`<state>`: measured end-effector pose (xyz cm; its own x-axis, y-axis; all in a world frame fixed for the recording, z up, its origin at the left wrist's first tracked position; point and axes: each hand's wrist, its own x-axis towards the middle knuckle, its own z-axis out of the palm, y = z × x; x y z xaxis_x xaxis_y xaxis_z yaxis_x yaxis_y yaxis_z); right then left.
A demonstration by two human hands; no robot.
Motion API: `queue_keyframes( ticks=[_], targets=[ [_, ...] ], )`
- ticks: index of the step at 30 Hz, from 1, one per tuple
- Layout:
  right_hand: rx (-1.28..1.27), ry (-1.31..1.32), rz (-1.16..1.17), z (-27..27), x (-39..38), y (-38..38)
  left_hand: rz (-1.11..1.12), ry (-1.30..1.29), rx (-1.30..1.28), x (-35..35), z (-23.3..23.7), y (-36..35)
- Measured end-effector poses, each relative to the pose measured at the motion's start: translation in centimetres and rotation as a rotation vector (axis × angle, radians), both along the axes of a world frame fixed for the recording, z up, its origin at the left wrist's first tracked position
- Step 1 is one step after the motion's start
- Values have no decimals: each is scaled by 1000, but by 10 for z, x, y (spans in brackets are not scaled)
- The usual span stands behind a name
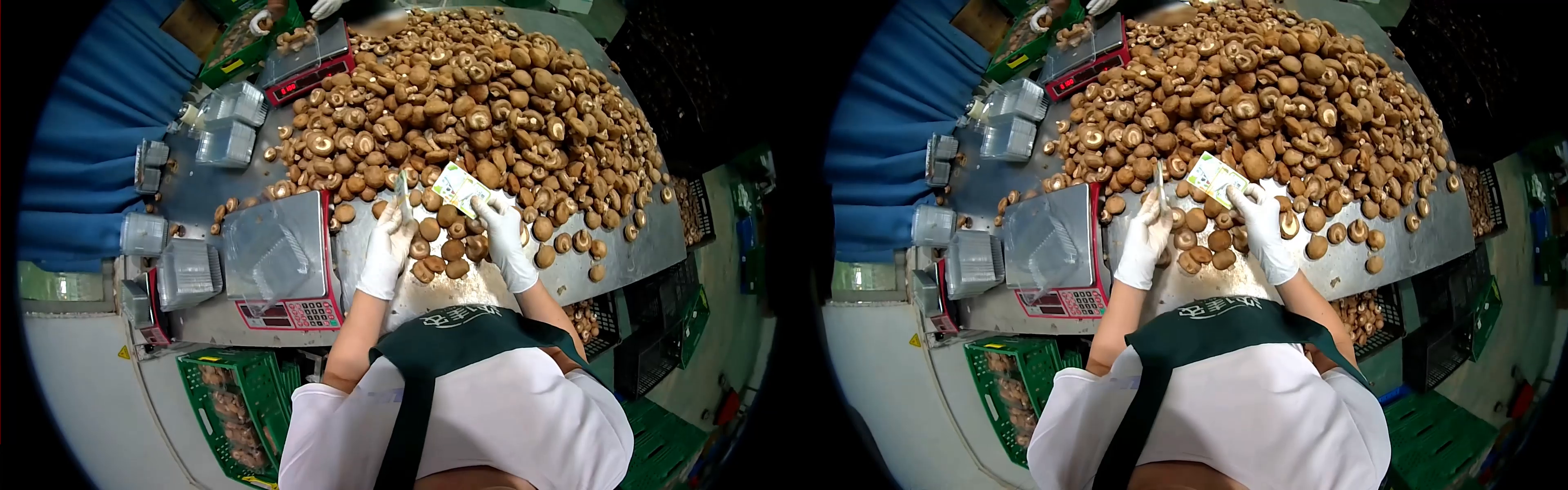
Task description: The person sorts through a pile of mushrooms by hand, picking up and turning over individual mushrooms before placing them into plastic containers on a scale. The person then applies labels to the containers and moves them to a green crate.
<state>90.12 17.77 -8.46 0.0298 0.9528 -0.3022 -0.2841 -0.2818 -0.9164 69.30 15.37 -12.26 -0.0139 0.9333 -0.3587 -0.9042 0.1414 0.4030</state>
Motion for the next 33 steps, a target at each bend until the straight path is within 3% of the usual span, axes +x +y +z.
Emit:
queue_keyframes(
  ticks=[1,2,4,10,13,14,16,17,20,21,22,24,26,28,30,33],
  targets=[
    [-29,106,29,-1,-2,11,29,-237,-77,2,15,10],
    [-58,212,58,0,-4,22,28,-234,-66,-3,11,20],
    [-35,462,79,5,-16,38,-141,-838,-61,-13,-1,39],
    [-110,545,139,12,-39,49,-166,-783,-90,-5,8,52],
    [-168,495,189,14,-44,45,-258,-599,134,-9,-21,47],
    [-170,494,192,11,-46,44,-255,-600,133,0,-3,44],
    [-166,319,339,2,-52,45,40,71,-160,20,29,43],
    [-140,269,374,0,-55,46,48,459,-74,19,16,39],
    [-166,158,498,-19,-63,65,76,755,-58,22,10,58],
    [-211,219,528,-10,-65,69,254,1056,99,17,-19,77],
    [-230,233,550,3,-66,76,265,1025,167,15,-6,82],
    [-126,51,584,21,-64,103,172,887,-26,10,27,90],
    [-78,134,520,37,-62,146,229,1250,155,-2,31,95],
    [27,148,420,59,-68,207,169,1087,203,-5,41,90],
    [44,-23,308,67,-76,270,136,1228,248,-8,27,82],
    [42,98,179,81,-93,299,8,990,101,-4,22,56]
  ],
)
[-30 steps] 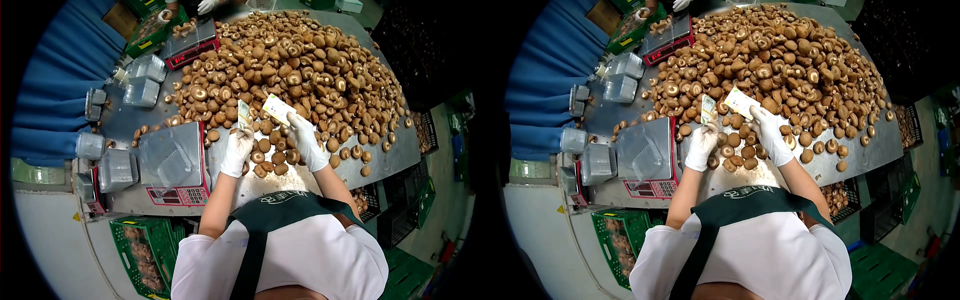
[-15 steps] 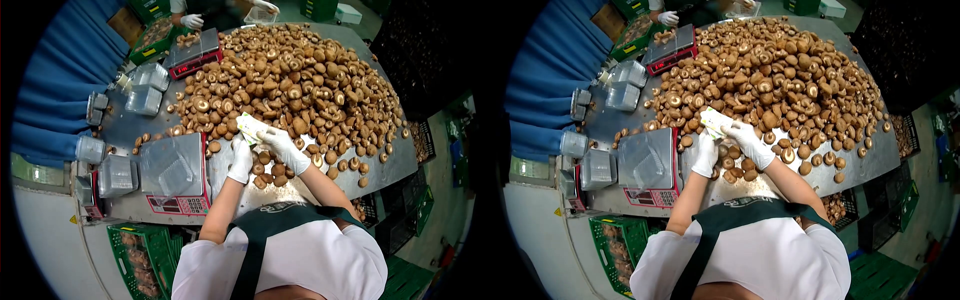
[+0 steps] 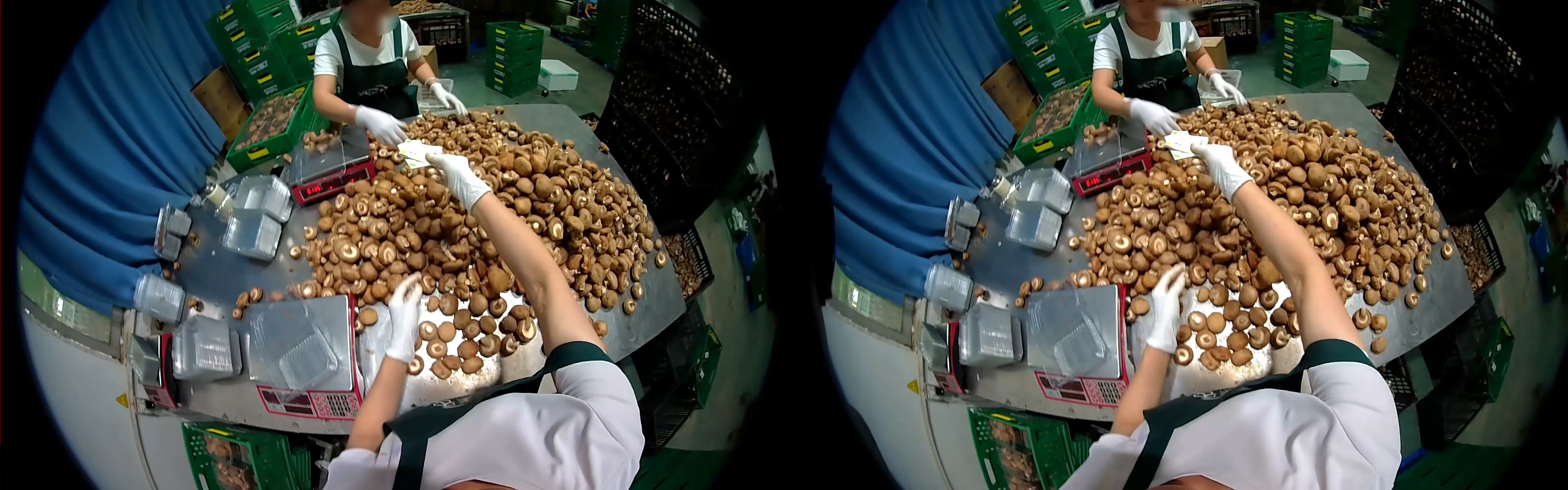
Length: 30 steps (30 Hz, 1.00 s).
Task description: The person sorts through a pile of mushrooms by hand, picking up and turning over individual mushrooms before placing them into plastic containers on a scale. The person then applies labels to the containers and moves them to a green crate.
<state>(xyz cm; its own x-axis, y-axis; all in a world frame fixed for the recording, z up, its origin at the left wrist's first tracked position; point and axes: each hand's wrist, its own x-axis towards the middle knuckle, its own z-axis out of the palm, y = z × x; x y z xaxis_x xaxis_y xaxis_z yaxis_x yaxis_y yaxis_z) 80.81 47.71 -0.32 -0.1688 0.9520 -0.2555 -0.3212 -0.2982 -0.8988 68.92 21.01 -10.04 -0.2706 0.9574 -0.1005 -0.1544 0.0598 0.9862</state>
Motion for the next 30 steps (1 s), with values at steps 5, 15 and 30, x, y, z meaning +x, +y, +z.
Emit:
queue_keyframes(
  ticks=[5,15,30],
  targets=[
    [-117,80,-65,-18,-18,41,34,-90,-170,-10,0,-36],
    [31,-704,-193,-53,5,114,9,-73,-218,-20,-5,-44],
    [336,-1235,78,36,227,-166,-1593,152,556,155,137,-92]
  ],
)
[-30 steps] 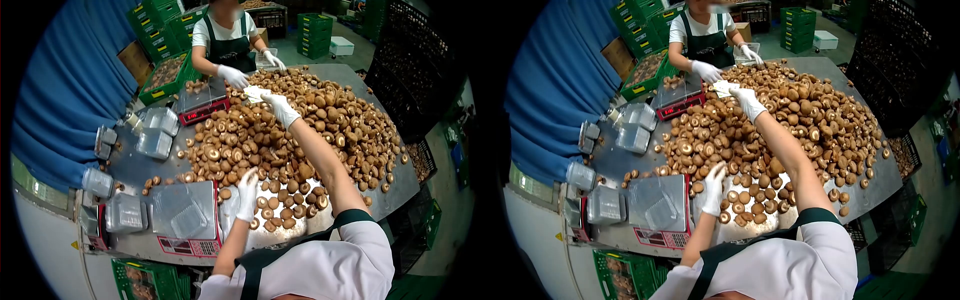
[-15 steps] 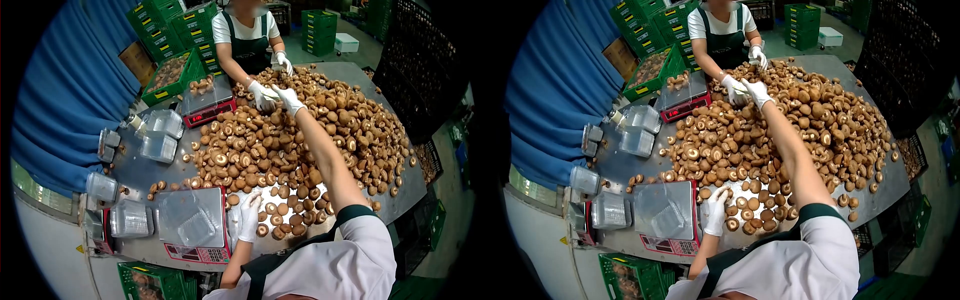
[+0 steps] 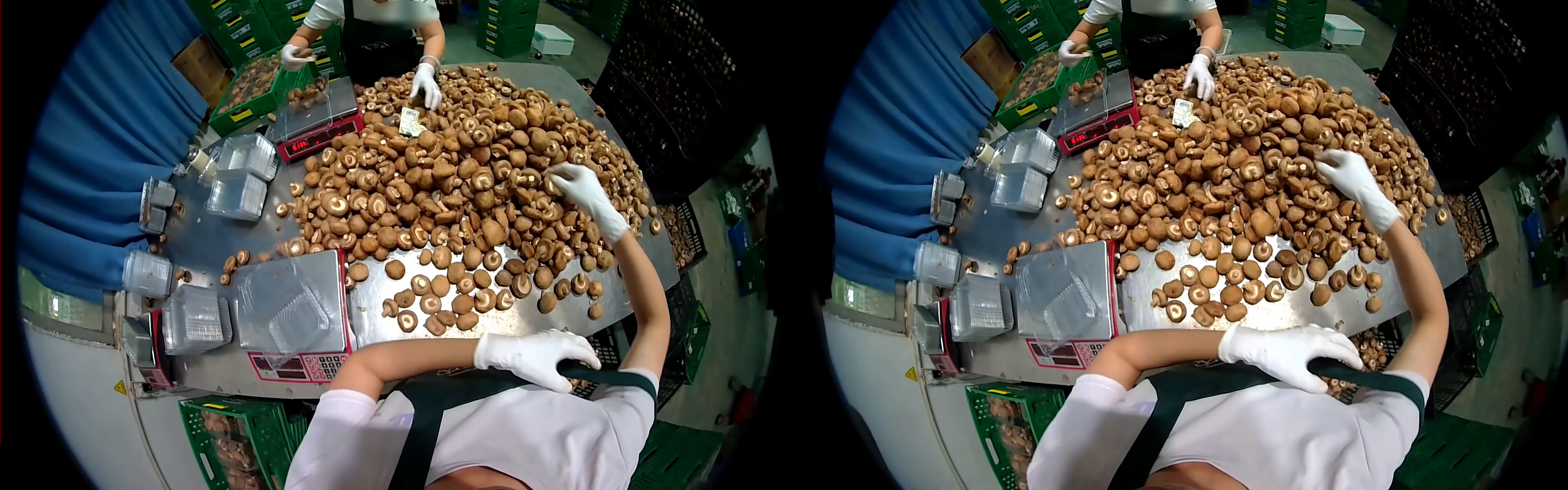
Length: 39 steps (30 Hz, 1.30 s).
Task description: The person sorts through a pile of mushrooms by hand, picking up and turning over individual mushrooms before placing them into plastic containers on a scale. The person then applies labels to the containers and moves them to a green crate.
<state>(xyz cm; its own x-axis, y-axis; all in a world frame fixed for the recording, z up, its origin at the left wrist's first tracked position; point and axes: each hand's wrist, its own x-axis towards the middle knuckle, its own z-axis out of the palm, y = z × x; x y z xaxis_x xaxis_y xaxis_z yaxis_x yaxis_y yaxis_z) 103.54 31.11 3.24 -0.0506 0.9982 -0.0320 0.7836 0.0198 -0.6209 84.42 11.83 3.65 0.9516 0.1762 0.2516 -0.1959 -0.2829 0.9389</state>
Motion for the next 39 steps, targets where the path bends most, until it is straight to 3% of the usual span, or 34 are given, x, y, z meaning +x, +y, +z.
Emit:
queue_keyframes(
  ticks=[2,3,5,6,7,9,11,14,18,21,23,25,27,28,30,32,33,35,36,37,38,39],
  targets=[
    [-11,-5,-22,4,29,-34,130,35,314,22,1,-20],
    [31,-46,-14,0,47,-47,128,37,309,33,-2,-31],
    [-2,-23,-102,-7,71,-72,331,11,658,52,3,-46],
    [-17,-21,-125,-8,77,-87,284,87,610,60,12,-53],
    [8,-71,-100,-8,80,-101,379,-89,516,69,15,-60],
    [62,76,-79,-48,106,-121,507,-411,482,80,45,-64],
    [-98,237,-214,-42,86,-150,323,-510,322,76,93,-70],
    [-164,398,-212,-69,75,-174,-60,-347,539,70,151,-108],
    [-174,625,-236,-118,45,-187,-188,-499,421,35,158,-118],
    [-210,751,-252,-136,15,-197,-83,-628,254,12,133,-102],
    [-295,845,-254,-146,3,-205,127,-730,145,0,102,-81],
    [-359,740,-254,-133,-18,-209,156,-467,23,-47,79,-48],
    [-369,726,-200,-141,-25,-207,338,-266,-54,-93,53,-24],
    [-376,613,-178,-141,-29,-204,695,-165,-155,-118,31,-34],
    [-342,484,-141,-146,-41,-198,1071,50,-381,-150,-25,-37],
    [-324,420,-149,-157,-52,-193,1388,118,-396,-180,-104,-46],
    [-307,404,-152,-164,-59,-190,1510,297,-264,-189,-114,-52],
    [-197,224,-109,-179,-71,-190,1581,458,-117,-205,-158,-66],
    [-150,187,-90,-178,-80,-193,1572,465,-123,-204,-168,-70],
    [-234,156,-115,-162,-91,-192,1598,612,35,-200,-176,-76],
    [-168,84,-86,-164,-97,-192,1614,755,202,-197,-182,-78],
    [-99,14,-53,-165,-101,-191,1610,760,201,-194,-189,-76]
  ],
)
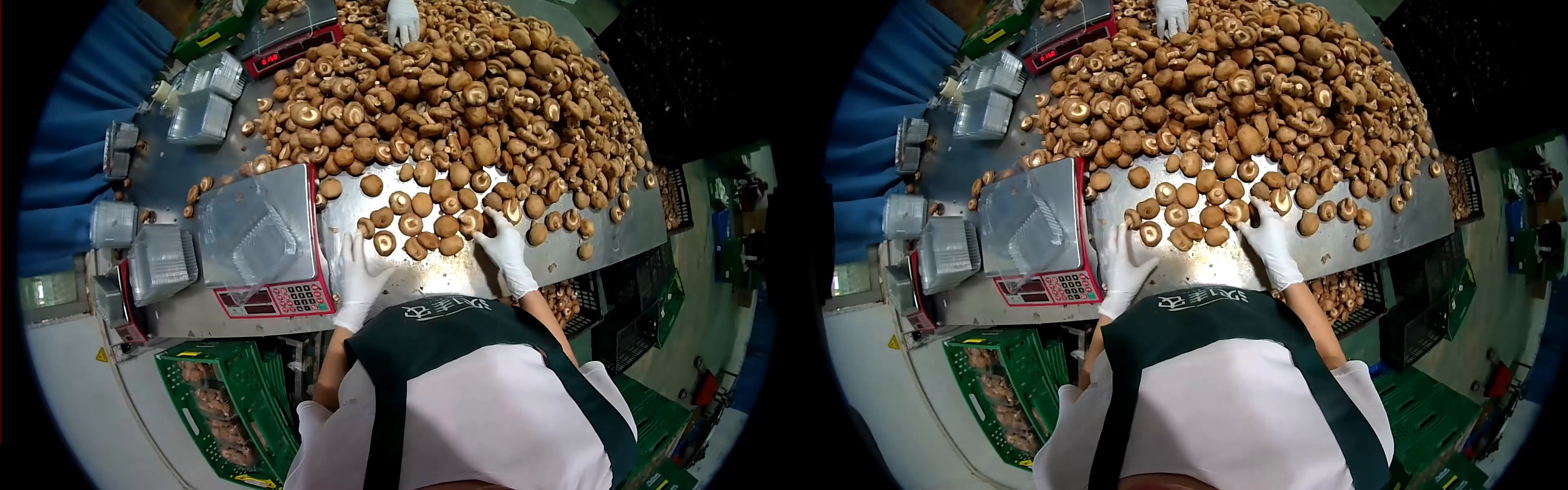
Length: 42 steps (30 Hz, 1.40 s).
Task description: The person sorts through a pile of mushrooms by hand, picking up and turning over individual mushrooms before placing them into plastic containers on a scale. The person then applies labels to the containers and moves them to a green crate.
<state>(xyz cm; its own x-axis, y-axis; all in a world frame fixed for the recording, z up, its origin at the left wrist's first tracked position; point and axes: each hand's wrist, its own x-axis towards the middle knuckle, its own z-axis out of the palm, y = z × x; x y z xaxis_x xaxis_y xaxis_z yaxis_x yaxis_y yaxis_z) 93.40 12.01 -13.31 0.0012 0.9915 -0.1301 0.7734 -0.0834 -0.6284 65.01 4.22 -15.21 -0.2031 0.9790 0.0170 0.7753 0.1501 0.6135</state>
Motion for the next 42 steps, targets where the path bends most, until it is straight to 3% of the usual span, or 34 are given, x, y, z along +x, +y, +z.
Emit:
queue_keyframes(
  ticks=[2,3,9,12,16,22,25,28,30,33,34,37,40,42],
  targets=[
    [117,-165,52,-12,-9,2,-134,21,-125,9,-8,9],
    [125,-194,74,-13,-12,2,-115,150,-161,17,-9,14],
    [162,-309,203,-18,-26,9,-141,196,1,11,-22,65],
    [130,-221,190,-23,-19,5,-200,69,66,1,-23,73],
    [212,3,99,-20,-13,-3,-65,-109,69,-6,-19,64],
    [276,39,76,-4,-22,4,8,-187,156,-17,-14,54],
    [341,107,209,11,-47,27,16,-167,171,-15,-11,51],
    [285,10,347,19,-83,55,11,-164,152,-14,-16,53],
    [509,-49,482,8,-109,73,13,-157,168,-12,-19,62],
    [305,-230,655,-44,-132,93,-60,-22,163,-8,-27,84],
    [302,-232,656,-40,-131,91,-135,35,150,-8,-28,90],
    [225,107,574,-31,-119,87,-140,59,72,-9,-25,95],
    [92,438,270,-5,-89,76,-9,-108,166,-11,-40,86],
    [-99,520,55,5,-63,74,5,-68,236,-11,-44,80]
  ],
)
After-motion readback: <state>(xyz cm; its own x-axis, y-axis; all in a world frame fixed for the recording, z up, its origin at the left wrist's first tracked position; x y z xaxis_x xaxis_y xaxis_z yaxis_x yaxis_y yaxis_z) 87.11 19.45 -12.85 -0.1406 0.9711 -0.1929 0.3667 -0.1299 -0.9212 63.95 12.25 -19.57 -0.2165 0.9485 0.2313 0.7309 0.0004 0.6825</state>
